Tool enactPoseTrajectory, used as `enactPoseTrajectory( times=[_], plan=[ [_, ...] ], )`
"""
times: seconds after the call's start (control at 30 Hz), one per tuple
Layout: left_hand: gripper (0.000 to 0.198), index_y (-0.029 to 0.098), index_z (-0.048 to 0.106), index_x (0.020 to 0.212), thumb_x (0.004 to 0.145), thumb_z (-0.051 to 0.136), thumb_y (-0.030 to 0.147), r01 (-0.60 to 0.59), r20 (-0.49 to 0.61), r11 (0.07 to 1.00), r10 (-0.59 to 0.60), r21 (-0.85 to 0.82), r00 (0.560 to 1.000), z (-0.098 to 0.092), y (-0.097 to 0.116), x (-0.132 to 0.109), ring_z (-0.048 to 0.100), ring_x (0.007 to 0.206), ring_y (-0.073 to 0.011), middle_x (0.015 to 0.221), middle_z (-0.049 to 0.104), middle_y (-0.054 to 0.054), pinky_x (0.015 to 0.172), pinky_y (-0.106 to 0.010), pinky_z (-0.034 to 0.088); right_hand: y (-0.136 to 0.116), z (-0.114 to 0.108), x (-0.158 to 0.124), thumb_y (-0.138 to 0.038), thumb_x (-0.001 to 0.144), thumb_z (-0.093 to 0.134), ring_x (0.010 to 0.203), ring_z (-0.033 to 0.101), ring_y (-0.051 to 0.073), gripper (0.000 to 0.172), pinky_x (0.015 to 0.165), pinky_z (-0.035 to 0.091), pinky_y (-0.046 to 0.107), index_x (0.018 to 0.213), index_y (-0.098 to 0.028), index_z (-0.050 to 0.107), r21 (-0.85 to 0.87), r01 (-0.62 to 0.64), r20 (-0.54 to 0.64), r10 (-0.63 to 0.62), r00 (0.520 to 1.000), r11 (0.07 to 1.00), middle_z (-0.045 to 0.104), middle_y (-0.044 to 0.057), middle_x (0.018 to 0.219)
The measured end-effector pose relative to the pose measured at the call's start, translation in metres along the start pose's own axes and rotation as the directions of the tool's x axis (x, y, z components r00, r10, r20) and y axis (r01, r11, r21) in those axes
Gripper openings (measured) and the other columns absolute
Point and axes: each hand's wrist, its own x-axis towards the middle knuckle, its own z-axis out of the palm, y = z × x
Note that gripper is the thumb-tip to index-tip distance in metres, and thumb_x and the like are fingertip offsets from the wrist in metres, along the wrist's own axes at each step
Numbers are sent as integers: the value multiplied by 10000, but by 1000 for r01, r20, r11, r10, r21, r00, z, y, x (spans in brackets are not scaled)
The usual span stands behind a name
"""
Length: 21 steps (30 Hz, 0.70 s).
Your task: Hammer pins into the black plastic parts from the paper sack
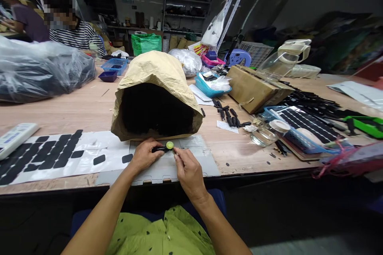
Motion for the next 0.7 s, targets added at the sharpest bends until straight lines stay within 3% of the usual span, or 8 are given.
enactPoseTrajectory(
  times=[0.2, 0.33, 0.47, 0.6, 0.63, 0.7],
  plan=[
    [227, 220, 730, 976, 790, 644, 316, 2, 1, 998, -2, 56, 1000, -2, 5, -2, 613, 857, -192, 925, 678, -32, 770, -292, 460, 11, -11, 0, -248, 969, 409, 943, 629, 180, 319, 842, 505, 297, 1187, -217, 641, -61, -13, -51, 10, 999, 998, 665, 76, 1000],
    [371, 231, 680, 1110, 762, 692, 361, -36, -6, 989, 37, 141, 999, -1, 9, -3, 607, 940, -225, 1002, 679, -42, 836, -323, 453, 32, -25, 4, -221, 952, 440, 850, 613, 162, 307, 741, 465, 258, 1162, -228, 663, -294, -19, -100, -11, 995, 955, 655, 57, 930],
    [246, 239, 714, 1007, 833, 616, 384, -41, 24, 987, 38, 157, 999, -1, 4, 0, 597, 890, -210, 946, 661, -41, 803, -312, 442, 54, -28, 9, -168, 916, 476, 782, 537, 171, 274, 724, 400, 278, 1063, -223, 700, -525, 9, -71, -55, 996, 851, 621, 47, 829],
    [267, 208, 666, 1034, 895, 519, 382, -98, 9, 995, 98, 15, 995, -8, 17, -12, 581, 894, -207, 957, 632, -54, 800, -311, 438, 59, -25, 12, -174, 902, 501, 801, 490, 183, 242, 732, 361, 291, 1046, -218, 690, -580, -8, -68, -39, 997, 814, 599, 46, 844],
    [271, 205, 648, 1050, 914, 490, 379, -128, 35, 990, 130, -67, 991, -9, 26, -20, 581, 911, -205, 976, 632, -55, 812, -308, 438, 57, -24, 12, -173, 900, 501, 808, 485, 184, 244, 733, 355, 292, 1053, -220, 685, -580, -13, -69, -33, 997, 814, 595, 45, 850],
    [275, 213, 631, 1064, 940, 454, 384, -137, 197, 956, 191, -258, 962, -9, 46, -42, 588, 901, -188, 981, 644, -41, 810, -287, 440, 55, -24, 11, -171, 898, 499, 823, 478, 188, 251, 733, 347, 294, 1068, -226, 675, -579, -19, -70, -27, 997, 815, 587, 44, 854]
  ],
)
